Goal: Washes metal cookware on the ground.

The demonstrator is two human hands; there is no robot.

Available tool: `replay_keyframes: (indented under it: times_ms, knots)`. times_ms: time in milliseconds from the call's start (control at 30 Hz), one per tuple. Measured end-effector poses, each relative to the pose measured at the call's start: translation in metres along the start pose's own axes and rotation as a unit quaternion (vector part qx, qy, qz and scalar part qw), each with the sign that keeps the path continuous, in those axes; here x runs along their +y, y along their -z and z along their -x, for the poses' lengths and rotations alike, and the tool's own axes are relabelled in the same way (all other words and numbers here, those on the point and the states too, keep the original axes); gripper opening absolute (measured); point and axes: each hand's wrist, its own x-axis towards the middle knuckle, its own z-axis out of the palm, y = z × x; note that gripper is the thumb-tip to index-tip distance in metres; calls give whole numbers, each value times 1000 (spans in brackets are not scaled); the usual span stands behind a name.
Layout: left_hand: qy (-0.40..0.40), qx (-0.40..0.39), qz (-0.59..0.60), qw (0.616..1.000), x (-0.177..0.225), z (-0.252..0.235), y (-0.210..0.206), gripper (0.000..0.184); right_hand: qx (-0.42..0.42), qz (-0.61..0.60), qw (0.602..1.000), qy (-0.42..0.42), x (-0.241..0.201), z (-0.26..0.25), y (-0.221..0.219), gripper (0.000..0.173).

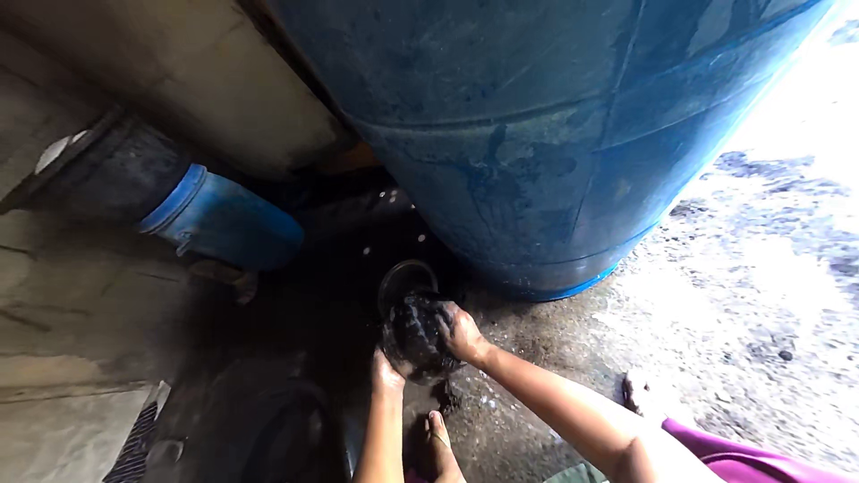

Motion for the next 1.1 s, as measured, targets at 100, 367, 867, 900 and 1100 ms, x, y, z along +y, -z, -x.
replay_keyframes:
  times_ms: [100, 367, 867, 900, 1100]
  knots:
    - [48, -30, 1, 998, -12, 13, -8, 47, 43, 37, 997, -57, 20, -19, 15, 43]
    - [24, -45, 39, 998, -5, 13, -13, 44, 19, 107, 966, -234, 68, -19, 24, 51]
    - [48, -68, 28, 996, -19, 14, -3, 46, 63, 69, 992, -80, 11, -23, 21, 41]
    - [58, -76, 31, 995, -20, 19, -7, 45, 71, 88, 988, -107, 20, -29, 26, 42]
    - [41, -48, 49, 997, -9, 17, -19, 44, 30, 115, 965, -233, 66, -19, 27, 47]
